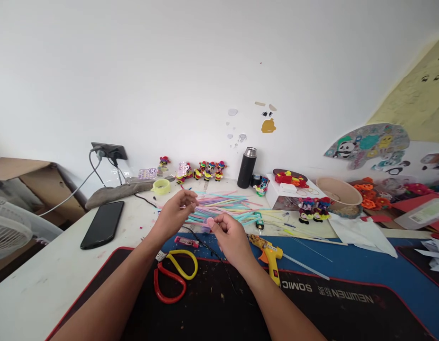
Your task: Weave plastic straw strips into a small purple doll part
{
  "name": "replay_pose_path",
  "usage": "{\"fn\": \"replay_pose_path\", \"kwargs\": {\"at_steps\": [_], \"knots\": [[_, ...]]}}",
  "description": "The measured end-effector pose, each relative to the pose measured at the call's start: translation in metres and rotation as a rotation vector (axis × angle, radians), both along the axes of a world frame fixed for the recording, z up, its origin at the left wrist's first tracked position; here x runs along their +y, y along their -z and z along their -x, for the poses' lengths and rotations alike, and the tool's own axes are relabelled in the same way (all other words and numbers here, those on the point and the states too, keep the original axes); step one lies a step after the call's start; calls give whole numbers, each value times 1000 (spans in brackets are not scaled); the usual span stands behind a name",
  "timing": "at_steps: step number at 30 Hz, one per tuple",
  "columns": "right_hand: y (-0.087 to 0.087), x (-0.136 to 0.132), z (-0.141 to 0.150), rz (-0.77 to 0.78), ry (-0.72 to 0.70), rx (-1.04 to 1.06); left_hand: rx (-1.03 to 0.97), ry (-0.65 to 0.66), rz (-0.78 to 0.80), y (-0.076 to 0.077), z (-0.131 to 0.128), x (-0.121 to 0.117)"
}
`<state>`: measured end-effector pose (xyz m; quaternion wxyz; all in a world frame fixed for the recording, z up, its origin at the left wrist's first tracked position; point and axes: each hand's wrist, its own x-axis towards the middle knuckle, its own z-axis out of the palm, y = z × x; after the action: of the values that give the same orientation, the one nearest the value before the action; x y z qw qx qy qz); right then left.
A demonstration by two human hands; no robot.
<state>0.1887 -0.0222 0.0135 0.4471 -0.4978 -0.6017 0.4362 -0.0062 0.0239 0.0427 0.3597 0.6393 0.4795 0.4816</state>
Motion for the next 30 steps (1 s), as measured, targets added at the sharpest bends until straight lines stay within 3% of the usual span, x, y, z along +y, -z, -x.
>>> {"fn": "replay_pose_path", "kwargs": {"at_steps": [11, 14, 17, 20, 22, 23, 25, 27, 29, 30], "knots": [[3, 1, 0, 0, 8, -31, 208, 324, 68, -4, -6, -12], [1, -1, 1, -34, 14, -70, 230, 312, 84, 0, -9, -12], [0, -2, 1, -45, 12, -64, 209, 169, -10, -1, -11, -12], [-1, -2, 1, -7, 17, 16, 24, 51, -78, -7, -7, -15], [-1, 0, 1, 20, 30, 92, -153, 179, 14, -13, -2, -19], [-2, 0, 0, 34, 35, 136, -196, 307, 92, -16, 0, -21], [-3, 2, 0, 61, 41, 226, -101, 611, 292, -19, 1, -26], [-5, 3, -1, 71, 52, 295, 125, 824, 463, -17, -4, -30], [-6, 3, -1, 69, 67, 331, 276, 878, 501, -12, -11, -32], [-7, 3, -1, 68, 71, 338, 291, 835, 492, -8, -15, -31]]}}
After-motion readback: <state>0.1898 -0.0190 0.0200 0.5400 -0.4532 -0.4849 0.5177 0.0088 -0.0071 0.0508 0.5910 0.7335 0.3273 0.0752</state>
